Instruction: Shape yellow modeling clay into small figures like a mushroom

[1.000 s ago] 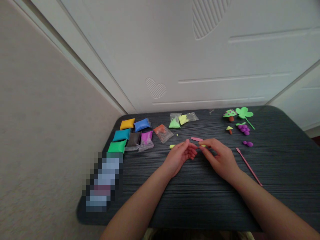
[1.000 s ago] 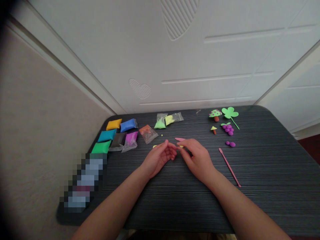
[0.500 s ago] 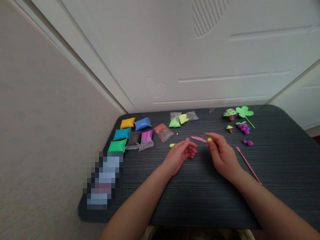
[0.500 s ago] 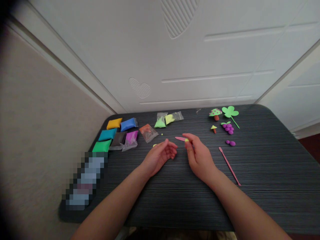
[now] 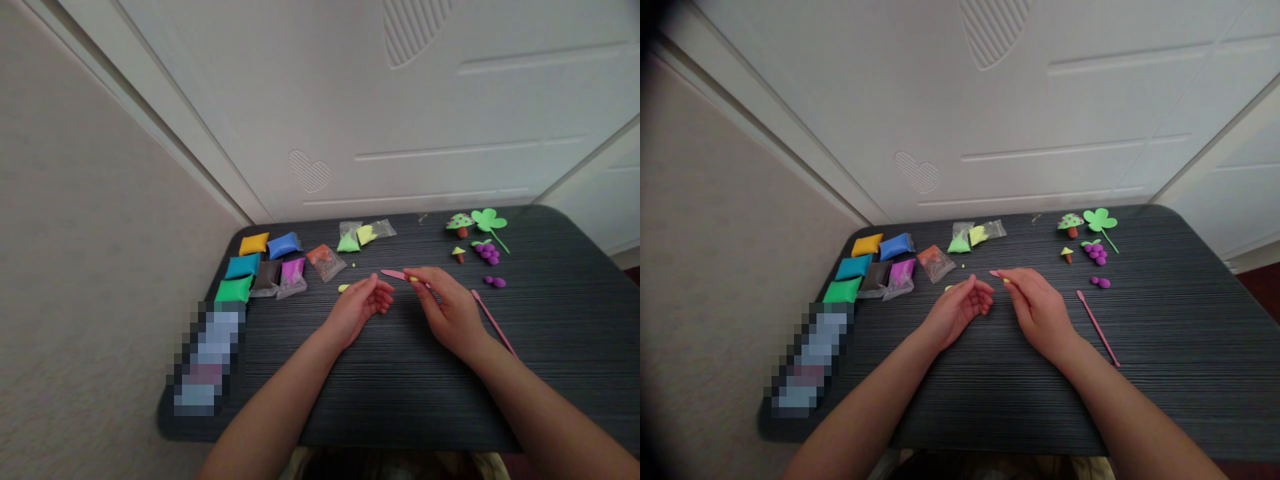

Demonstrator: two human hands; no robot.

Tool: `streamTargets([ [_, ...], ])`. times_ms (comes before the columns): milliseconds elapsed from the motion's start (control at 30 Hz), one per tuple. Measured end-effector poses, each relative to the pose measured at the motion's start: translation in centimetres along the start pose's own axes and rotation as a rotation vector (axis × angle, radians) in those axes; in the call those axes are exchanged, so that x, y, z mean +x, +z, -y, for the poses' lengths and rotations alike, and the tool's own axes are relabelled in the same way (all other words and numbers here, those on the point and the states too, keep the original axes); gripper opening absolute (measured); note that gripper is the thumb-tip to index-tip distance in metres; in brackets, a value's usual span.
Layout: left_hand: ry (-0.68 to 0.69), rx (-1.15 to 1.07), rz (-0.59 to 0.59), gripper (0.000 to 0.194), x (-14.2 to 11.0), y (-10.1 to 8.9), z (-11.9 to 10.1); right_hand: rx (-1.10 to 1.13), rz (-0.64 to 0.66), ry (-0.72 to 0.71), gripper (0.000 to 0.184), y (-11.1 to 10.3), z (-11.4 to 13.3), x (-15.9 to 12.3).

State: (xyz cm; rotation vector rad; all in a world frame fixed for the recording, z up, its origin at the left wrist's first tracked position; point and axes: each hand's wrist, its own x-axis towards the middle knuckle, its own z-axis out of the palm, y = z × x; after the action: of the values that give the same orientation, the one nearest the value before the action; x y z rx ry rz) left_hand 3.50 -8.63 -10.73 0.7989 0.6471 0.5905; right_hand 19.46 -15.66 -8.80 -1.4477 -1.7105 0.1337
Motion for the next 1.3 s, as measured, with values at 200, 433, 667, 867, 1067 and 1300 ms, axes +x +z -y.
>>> streamTargets([
  [200,-0.003,-0.003,0.002,0.038,0.01,-0.06,0.03,0.004,0.006,0.011,0.008,-0.15,0.17,-0.05],
  [433,-0.003,-0.013,0.005,0.037,0.03,-0.08,0.18,-0.012,-0.040,0.001,0.005,0.02,0.10,-0.15],
  [667,0.001,-0.007,-0.007,0.036,0.04,0.00,-0.01,-0.001,0.034,0.023,0.027,0.03,0.04,-0.14],
  [867,-0.005,-0.008,-0.003,0.037,0.01,-0.04,0.19,-0.003,0.031,0.012,0.025,0.49,-0.21,-0.10],
  [1067,-0.003,-0.011,-0.002,0.038,0.02,-0.09,0.17,0.008,-0.005,0.034,0.006,0.23,0.16,-0.10],
  [1300,-0.004,-0.006,-0.004,0.037,-0.01,-0.03,0.06,0.012,0.007,0.025,0.011,-0.02,0.04,-0.16],
])
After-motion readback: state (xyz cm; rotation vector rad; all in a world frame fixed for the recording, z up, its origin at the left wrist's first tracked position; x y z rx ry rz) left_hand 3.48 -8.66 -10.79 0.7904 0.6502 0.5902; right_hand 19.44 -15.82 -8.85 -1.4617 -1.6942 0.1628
